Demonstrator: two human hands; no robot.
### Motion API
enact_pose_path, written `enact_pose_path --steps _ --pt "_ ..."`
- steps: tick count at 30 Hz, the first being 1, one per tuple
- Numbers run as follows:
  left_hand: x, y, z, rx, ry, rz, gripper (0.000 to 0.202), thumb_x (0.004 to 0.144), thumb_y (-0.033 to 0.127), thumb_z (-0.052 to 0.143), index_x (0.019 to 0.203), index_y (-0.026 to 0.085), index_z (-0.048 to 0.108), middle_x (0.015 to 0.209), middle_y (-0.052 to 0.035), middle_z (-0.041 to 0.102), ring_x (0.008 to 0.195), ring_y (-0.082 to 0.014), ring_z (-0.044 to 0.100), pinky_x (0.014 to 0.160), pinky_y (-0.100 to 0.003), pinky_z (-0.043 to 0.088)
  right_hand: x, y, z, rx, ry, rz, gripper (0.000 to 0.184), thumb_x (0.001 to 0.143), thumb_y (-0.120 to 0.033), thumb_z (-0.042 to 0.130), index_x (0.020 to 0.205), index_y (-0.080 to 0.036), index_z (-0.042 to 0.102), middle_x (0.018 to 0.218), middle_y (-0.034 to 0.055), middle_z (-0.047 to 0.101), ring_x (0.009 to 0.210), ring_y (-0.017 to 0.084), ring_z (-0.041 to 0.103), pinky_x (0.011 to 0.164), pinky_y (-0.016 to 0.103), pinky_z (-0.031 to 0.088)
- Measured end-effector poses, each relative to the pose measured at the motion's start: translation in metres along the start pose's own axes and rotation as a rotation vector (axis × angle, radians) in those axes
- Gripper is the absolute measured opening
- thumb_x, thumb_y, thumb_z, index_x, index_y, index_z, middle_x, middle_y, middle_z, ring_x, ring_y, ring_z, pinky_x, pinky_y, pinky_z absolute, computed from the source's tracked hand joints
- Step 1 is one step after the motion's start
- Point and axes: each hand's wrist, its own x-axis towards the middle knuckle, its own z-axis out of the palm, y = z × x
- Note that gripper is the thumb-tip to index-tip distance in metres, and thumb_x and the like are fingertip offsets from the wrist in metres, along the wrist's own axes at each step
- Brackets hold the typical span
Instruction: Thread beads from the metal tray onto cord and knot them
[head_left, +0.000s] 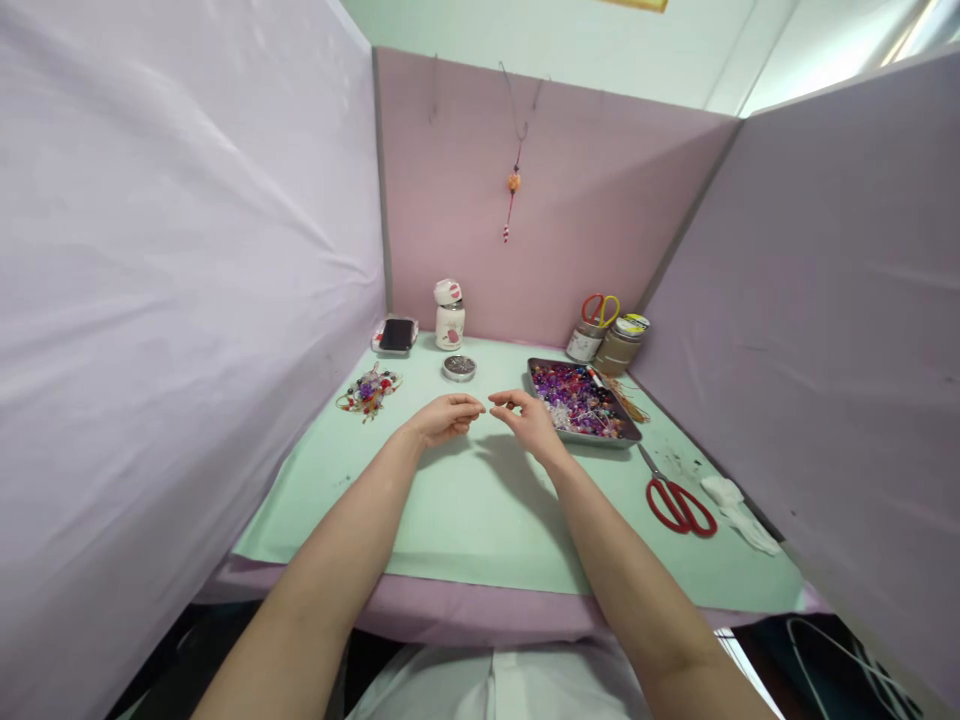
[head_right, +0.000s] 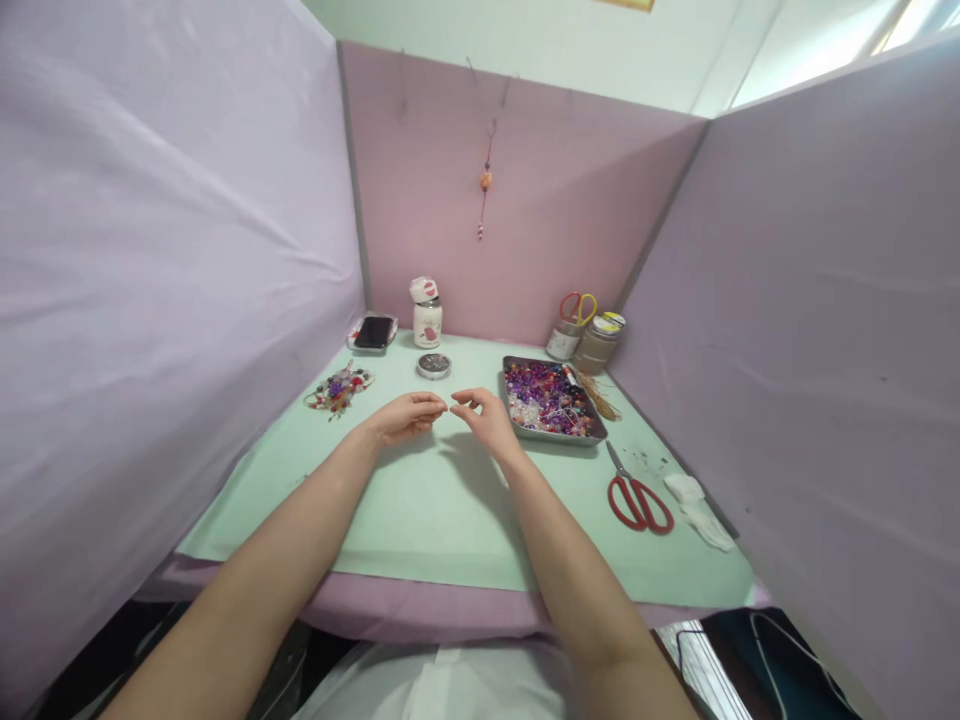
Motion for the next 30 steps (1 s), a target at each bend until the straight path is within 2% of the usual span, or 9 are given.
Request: enact_pose_path --steps 5,8,12,14,16,21,24,27,30 --pt "0.004 -0.005 0.0 0.004 -0.009 -0.014 0.031 0.06 0.031 0.081 0.076 0.011 0.064 0.06 0.0045 0.046 0.048 -0.0015 0.031 0.045 -0.019 0.02 -0.003 0.006 0.003 0.027 0.056 0.003 0.021 0.075 -0.039 0.059 0.075 -0.019 0.066 0.078 0.0034 0.065 0.073 0.016 0.054 0.076 0.031 0.042" --pt "0.002 -0.005 0.002 -0.004 -0.002 -0.061 0.03 0.063 0.032 0.08 0.079 0.011 0.066 0.064 0.0013 0.054 0.05 -0.0022 0.04 0.047 -0.018 0.03 -0.004 0.005 0.001 0.007 0.053 -0.008 0.022 0.076 -0.039 0.058 0.073 -0.019 0.063 0.076 0.0024 0.063 0.072 0.015 0.052 0.075 0.03 0.041" --pt "-0.001 -0.001 0.002 -0.055 -0.011 -0.151 0.038 0.074 0.045 0.07 0.092 0.011 0.068 0.094 -0.0133 0.069 0.081 -0.016 0.064 0.072 -0.028 0.05 -0.004 0.008 0.0 0.116 0.077 0.079 0.025 0.075 -0.043 0.057 0.074 -0.018 0.06 0.075 0.0016 0.061 0.071 0.014 0.05 0.071 0.028 0.041" --pt "-0.001 0.0 0.001 -0.078 -0.009 -0.18 0.041 0.078 0.048 0.064 0.092 0.01 0.069 0.105 -0.0174 0.068 0.095 -0.0215 0.065 0.081 -0.032 0.051 -0.004 0.011 0.0 0.167 0.08 0.123 0.028 0.075 -0.045 0.056 0.074 -0.018 0.059 0.075 0.0017 0.061 0.071 0.014 0.05 0.07 0.027 0.04" --pt "-0.001 0.0 0.001 -0.088 0.017 -0.19 0.04 0.081 0.047 0.061 0.091 0.009 0.069 0.108 -0.0186 0.068 0.098 -0.0227 0.065 0.083 -0.032 0.052 -0.003 0.013 0.0 0.186 0.079 0.157 0.03 0.074 -0.047 0.056 0.073 -0.018 0.058 0.074 0.0017 0.06 0.071 0.014 0.05 0.069 0.027 0.04" --pt "0.001 -0.002 0.006 -0.1 0.092 -0.187 0.022 0.082 0.03 0.064 0.087 0.009 0.067 0.093 -0.0158 0.07 0.084 -0.0185 0.068 0.075 -0.03 0.054 -0.003 0.017 0.004 0.153 0.075 0.178 0.029 0.073 -0.046 0.056 0.071 -0.017 0.057 0.072 0.0013 0.059 0.07 0.014 0.049 0.069 0.026 0.04" --pt "0.004 -0.005 0.008 -0.098 0.131 -0.19 0.013 0.081 0.022 0.064 0.086 0.01 0.066 0.081 -0.0108 0.068 0.068 -0.0116 0.064 0.062 -0.022 0.052 -0.003 0.018 0.008 0.106 0.089 0.181 0.026 0.073 -0.043 0.056 0.069 -0.017 0.057 0.072 0.001 0.06 0.069 0.013 0.049 0.07 0.026 0.039" --pt "0.008 -0.009 0.006 -0.077 0.139 -0.174 0.013 0.08 0.022 0.065 0.085 0.01 0.066 0.073 -0.0057 0.062 0.05 -0.003 0.049 0.045 -0.014 0.038 -0.005 0.019 0.01 0.066 0.104 0.184 0.024 0.072 -0.041 0.055 0.067 -0.017 0.056 0.07 0.0005 0.059 0.066 0.013 0.048 0.068 0.026 0.039" --pt "0.011 -0.012 0.004 -0.031 0.131 -0.112 0.019 0.073 0.024 0.072 0.082 0.009 0.065 0.066 -0.001 0.055 0.043 0.0006 0.034 0.038 -0.014 0.023 -0.005 0.022 0.012 0.014 0.106 0.198 0.022 0.072 -0.038 0.053 0.067 -0.018 0.056 0.069 -0.0001 0.059 0.064 0.012 0.048 0.066 0.026 0.039"
